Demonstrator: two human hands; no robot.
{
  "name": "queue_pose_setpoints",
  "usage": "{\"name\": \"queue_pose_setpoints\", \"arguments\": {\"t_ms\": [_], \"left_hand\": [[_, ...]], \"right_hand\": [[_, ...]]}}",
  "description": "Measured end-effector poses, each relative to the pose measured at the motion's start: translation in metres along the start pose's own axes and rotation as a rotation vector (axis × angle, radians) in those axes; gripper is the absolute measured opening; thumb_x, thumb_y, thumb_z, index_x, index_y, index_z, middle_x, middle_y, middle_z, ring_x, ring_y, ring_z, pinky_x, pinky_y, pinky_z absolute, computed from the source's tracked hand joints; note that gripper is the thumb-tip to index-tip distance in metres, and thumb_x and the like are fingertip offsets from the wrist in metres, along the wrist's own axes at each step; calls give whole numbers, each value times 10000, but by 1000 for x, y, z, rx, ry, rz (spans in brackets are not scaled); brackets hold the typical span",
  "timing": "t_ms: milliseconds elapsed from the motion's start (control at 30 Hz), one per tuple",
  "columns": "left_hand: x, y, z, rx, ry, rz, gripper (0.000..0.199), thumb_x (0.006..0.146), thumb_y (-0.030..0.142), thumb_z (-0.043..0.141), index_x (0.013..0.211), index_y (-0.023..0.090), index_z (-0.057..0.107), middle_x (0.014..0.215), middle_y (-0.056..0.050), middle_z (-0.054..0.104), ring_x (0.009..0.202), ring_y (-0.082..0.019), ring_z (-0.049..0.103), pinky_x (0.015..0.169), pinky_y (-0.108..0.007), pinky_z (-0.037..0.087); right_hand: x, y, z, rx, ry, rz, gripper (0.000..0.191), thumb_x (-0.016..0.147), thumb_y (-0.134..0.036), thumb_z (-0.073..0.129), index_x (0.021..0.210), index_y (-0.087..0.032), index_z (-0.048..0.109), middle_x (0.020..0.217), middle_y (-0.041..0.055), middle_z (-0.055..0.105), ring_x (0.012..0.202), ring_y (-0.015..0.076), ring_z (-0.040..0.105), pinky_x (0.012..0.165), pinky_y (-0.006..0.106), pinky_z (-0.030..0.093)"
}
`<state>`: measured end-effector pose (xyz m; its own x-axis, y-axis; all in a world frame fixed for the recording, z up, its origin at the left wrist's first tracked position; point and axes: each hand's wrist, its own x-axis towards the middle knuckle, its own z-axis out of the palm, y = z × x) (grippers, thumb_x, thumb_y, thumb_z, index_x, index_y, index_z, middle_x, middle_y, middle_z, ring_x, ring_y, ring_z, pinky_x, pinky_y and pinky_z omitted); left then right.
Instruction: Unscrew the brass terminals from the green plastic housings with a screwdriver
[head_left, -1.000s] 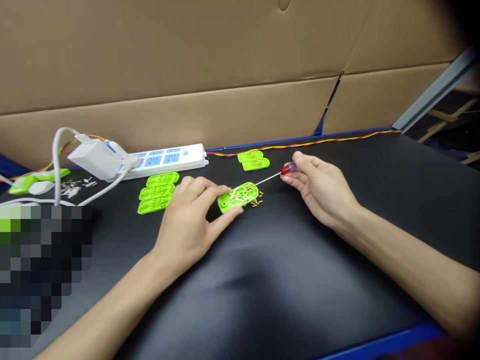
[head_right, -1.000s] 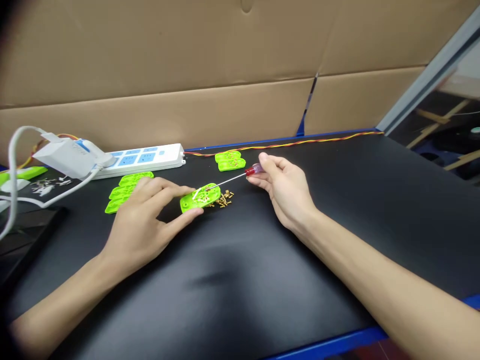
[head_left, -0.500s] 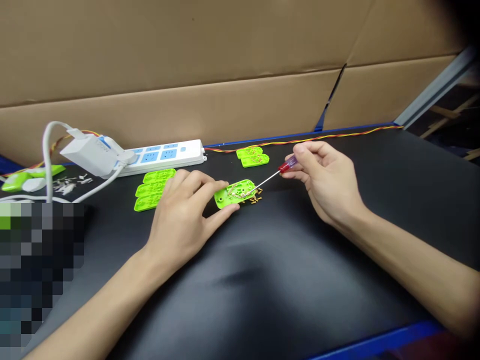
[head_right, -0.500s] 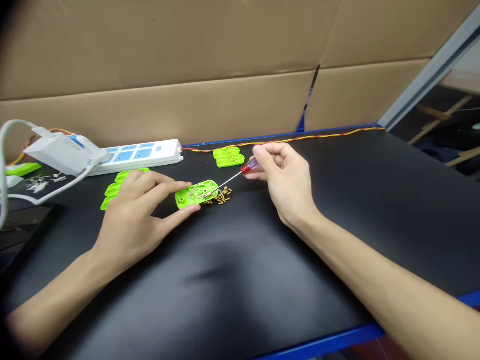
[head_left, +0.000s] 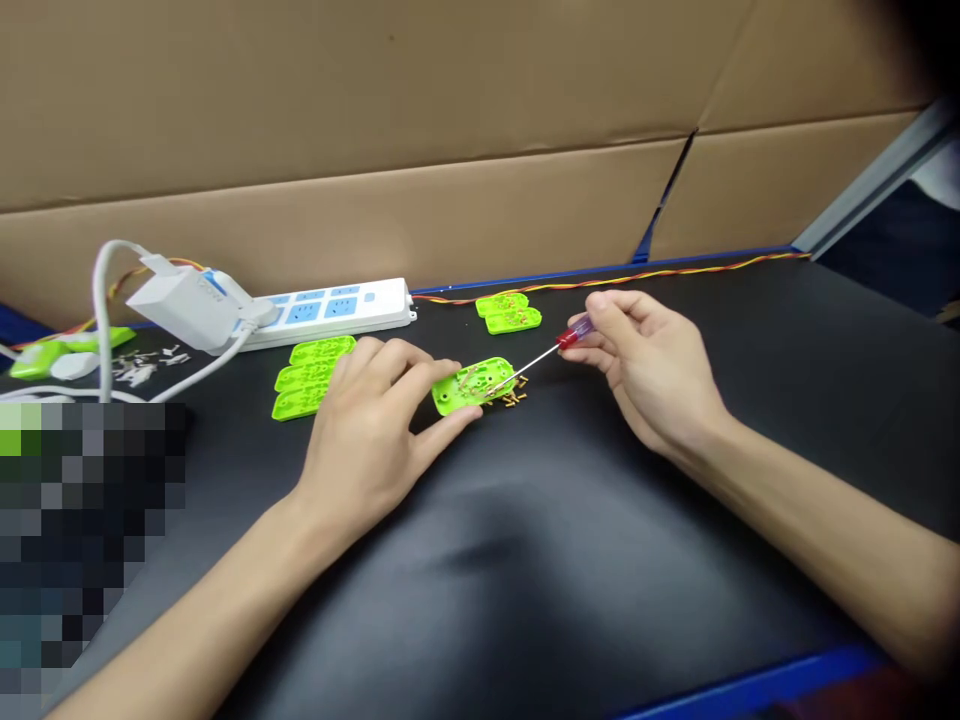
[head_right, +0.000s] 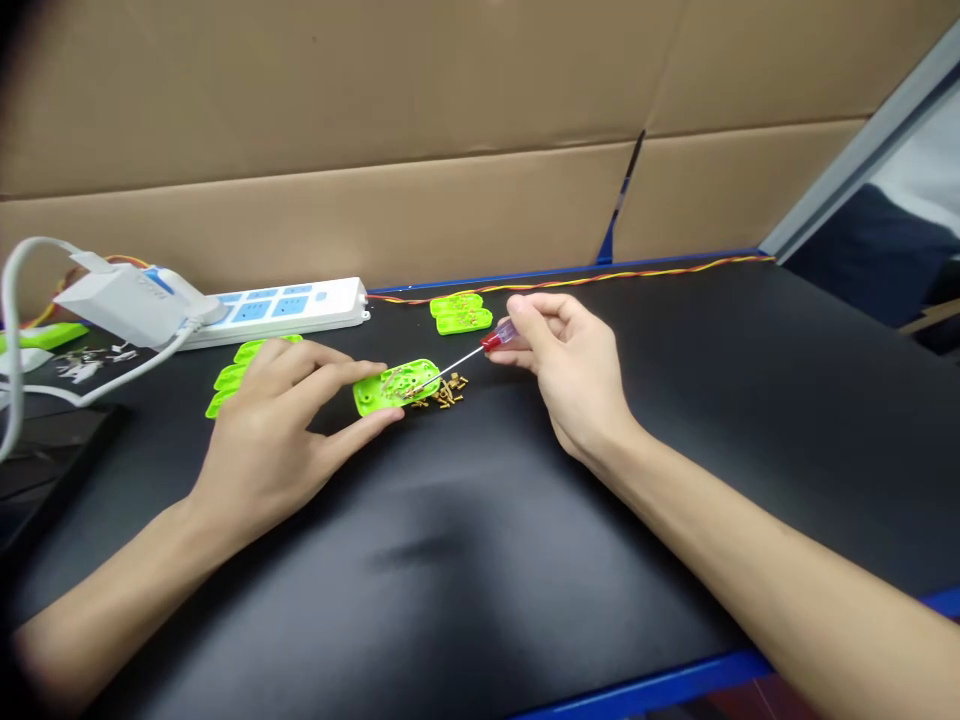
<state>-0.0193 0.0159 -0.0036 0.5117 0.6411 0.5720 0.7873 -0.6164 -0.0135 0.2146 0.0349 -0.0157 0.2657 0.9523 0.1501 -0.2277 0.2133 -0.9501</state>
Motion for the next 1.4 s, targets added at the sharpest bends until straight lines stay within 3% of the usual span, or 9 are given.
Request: {"name": "queue_pose_setpoints", "arguments": {"t_ms": [200, 433, 867, 1133, 1400], "left_hand": [[-1, -1, 0, -3, -1, -28, 318, 898, 421, 613, 1066, 156, 661, 940, -78, 641, 866, -232, 539, 805, -380, 469], [-1, -4, 4, 55, -25, 6, 346, 894, 415, 616, 1115, 153, 667, 959, -87, 636, 884, -248, 535, 790, -385, 459], [2, -2, 6, 167, 54, 186, 284, 924, 265, 582, 1178, 147, 628, 1017, -112, 613, 885, -242, 531, 739, -360, 433], [5, -2, -1, 316, 94, 318, 260, 940, 210, 540, 1189, 197, 614, 1034, -87, 647, 896, -245, 536, 781, -374, 403], [6, -11, -1, 288, -20, 127, 272, 940, 346, 543, 1150, 206, 645, 1031, -112, 643, 948, -290, 561, 763, -411, 429]], "right_hand": [[2, 3, -5, 46, -16, 122, 225, 804, -378, 729, 813, -169, 647, 770, -7, 647, 714, 76, 660, 691, 188, 607], [1, -1, -2, -20, 27, -54, 205, 814, -386, 713, 853, -197, 644, 801, -13, 664, 724, 90, 672, 701, 235, 623], [-5, -5, 6, -133, 7, -303, 193, 806, -357, 730, 884, -230, 606, 803, -33, 666, 728, 99, 693, 678, 234, 638], [-14, -15, 10, -204, 6, -362, 139, 827, -286, 710, 894, -232, 601, 834, -25, 663, 795, 116, 707, 696, 237, 634], [-18, -17, 10, -230, -23, -464, 117, 826, -196, 705, 885, -242, 614, 812, -36, 668, 707, 96, 704, 685, 220, 606]]}}
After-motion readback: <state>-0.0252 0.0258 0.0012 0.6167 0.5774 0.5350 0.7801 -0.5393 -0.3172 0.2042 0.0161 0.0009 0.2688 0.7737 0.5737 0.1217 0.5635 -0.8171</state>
